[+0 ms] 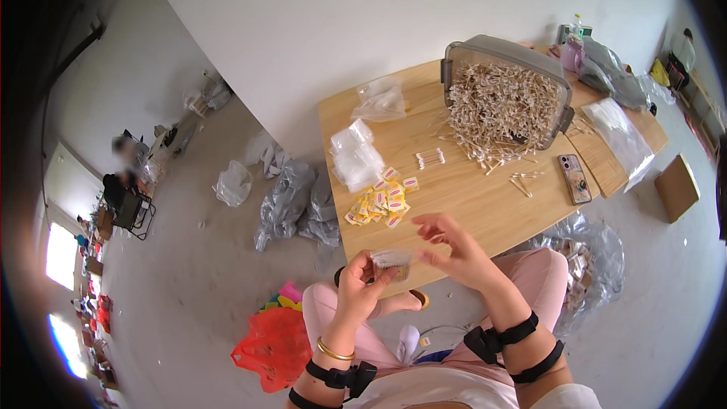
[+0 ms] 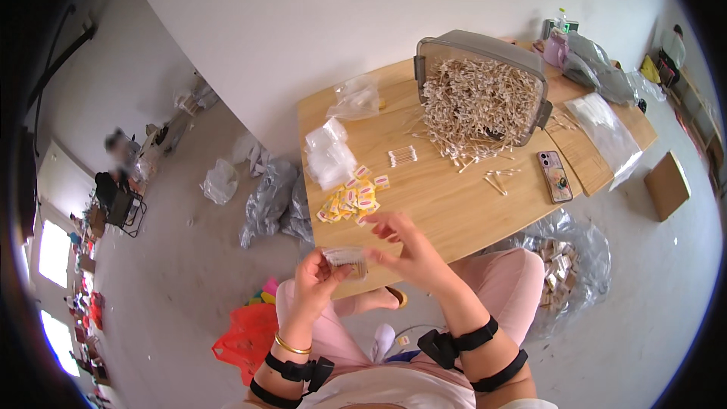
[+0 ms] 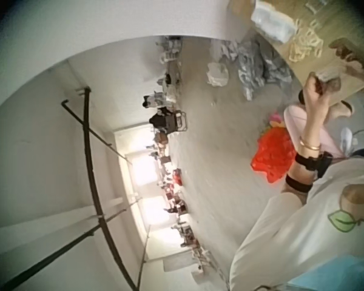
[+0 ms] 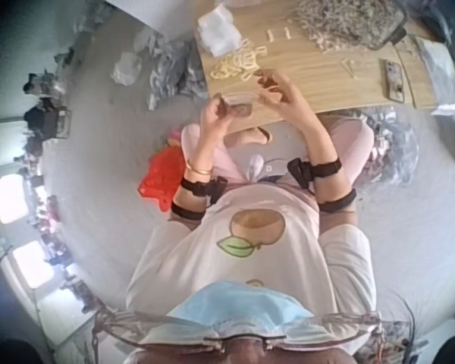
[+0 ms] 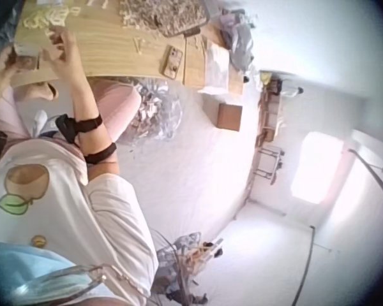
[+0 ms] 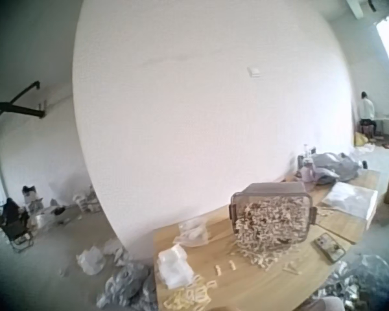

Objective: Organize cotton swabs into groups and package them into small plastic bags.

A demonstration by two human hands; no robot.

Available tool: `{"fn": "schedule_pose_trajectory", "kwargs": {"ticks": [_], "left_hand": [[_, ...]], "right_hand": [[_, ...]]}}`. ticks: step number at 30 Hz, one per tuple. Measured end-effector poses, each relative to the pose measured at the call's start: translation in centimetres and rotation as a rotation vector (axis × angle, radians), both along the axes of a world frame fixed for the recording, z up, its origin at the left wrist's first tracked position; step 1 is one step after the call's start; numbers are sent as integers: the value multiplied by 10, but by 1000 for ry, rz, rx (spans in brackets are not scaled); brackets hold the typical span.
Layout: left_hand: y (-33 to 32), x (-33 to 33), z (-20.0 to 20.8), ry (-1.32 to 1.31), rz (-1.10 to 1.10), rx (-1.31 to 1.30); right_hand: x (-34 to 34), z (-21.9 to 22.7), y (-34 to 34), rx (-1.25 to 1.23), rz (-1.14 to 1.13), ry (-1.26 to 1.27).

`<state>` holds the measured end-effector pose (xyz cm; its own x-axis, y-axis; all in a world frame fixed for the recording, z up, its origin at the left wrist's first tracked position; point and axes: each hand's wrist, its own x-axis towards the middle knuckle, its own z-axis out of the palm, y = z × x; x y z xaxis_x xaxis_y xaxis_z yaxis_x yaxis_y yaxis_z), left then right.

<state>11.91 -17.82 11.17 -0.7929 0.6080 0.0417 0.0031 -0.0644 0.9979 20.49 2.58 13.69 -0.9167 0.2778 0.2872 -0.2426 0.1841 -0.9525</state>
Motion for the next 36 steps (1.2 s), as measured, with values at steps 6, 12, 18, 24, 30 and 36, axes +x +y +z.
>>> {"fn": "schedule_pose_trajectory", "kwargs": {"ticks": [6, 12, 18, 24, 30, 36], "left_hand": [[23, 11, 17, 42, -9, -5], [28, 0, 6, 4, 8, 52], [35, 0, 6, 107, 55, -61], [45, -6, -12, 81, 110, 15], [53, -14, -41, 171, 191, -88], [59, -16, -85, -126, 95, -88]], "right_hand": [[1, -20, 0, -105, 49, -104], [2, -25, 7, -170, -34, -120], [2, -24, 14, -34, -150, -9], [-4, -41, 16, 1, -200, 16], [-23, -89, 13, -152, -281, -15], [-25, -112, 15, -230, -204, -370]]}}
